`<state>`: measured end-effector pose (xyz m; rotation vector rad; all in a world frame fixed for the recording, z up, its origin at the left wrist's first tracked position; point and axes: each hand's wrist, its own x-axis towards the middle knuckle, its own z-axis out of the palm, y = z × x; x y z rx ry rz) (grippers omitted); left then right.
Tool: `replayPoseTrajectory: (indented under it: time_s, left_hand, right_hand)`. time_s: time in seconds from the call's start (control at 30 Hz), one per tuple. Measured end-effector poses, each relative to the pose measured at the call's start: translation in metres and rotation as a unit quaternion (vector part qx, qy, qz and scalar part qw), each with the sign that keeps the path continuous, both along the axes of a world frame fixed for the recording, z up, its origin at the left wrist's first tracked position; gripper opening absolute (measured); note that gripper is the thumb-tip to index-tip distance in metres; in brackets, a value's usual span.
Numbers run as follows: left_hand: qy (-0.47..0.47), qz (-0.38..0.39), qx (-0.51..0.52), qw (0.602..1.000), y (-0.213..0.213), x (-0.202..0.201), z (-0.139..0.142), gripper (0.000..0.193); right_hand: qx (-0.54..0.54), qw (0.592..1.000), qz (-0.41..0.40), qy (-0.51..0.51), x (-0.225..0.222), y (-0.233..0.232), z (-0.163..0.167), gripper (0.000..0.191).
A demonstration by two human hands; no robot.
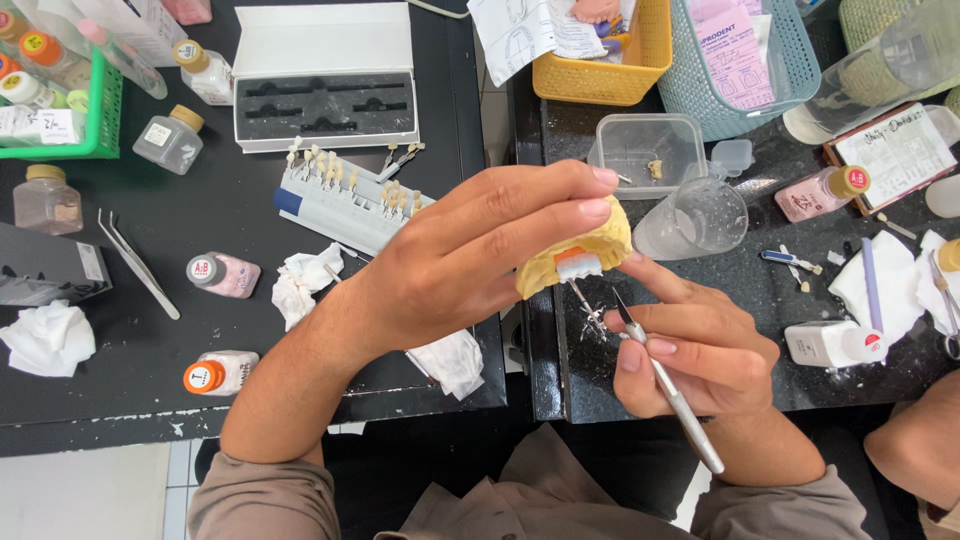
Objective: The person holds a yellow plaster dental cast with a white crown restoration and uses a fine metal hand instrument to carve and refine the crown surface, rotating the model to reach different areas. They occasionally wipe the instrument and model with a tissue and dip the tool in a glass of water while continuing to shape the restoration.
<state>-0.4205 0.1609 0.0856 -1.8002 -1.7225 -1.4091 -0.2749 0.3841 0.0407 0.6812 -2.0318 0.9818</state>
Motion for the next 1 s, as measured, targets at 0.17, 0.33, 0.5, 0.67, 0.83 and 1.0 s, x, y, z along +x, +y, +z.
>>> replayPoseTrajectory:
  time_s: [0.17, 0.33, 0.5, 0.67, 0.83, 1.0]
  left_hand:
    - [-0.015, 0.012, -0.008, 1.0, -0.001, 0.0, 0.001, 0.071]
    - [-0.077, 0.023, -0.01, 0.997, 0.002, -0.005, -0.002, 0.095]
    - [-0.197, -0.044, -0.043, 0.978, 0.0, -0.004, -0.009, 0.093]
    - [-0.243, -0.062, -0.057, 0.966, 0.001, -0.003, -0.013, 0.086]
    - [-0.244, -0.043, -0.064, 0.967, 0.001, -0.005, -0.01, 0.079]
    - [-0.246, -0.052, -0.066, 0.966, -0.002, -0.005, -0.008, 0.075]
  right_hand:
    - [0.006, 1.0, -0.007, 0.001, 0.0, 0.0, 0.003, 0.031]
    - [-0.012, 1.0, 0.007, 0.007, 0.0, 0.0, 0.004, 0.033]
    - [-0.006, 1.0, -0.003, -0.015, 0.005, 0.002, 0.003, 0.033]
    - [-0.008, 1.0, -0.006, -0.009, 0.005, 0.001, 0.0, 0.034]
    - [-0.018, 1.0, -0.013, -0.017, -0.001, -0.001, -0.002, 0.033]
    - [-0.028, 0.999, -0.007, -0.015, -0.001, -0.002, -0.004, 0.032]
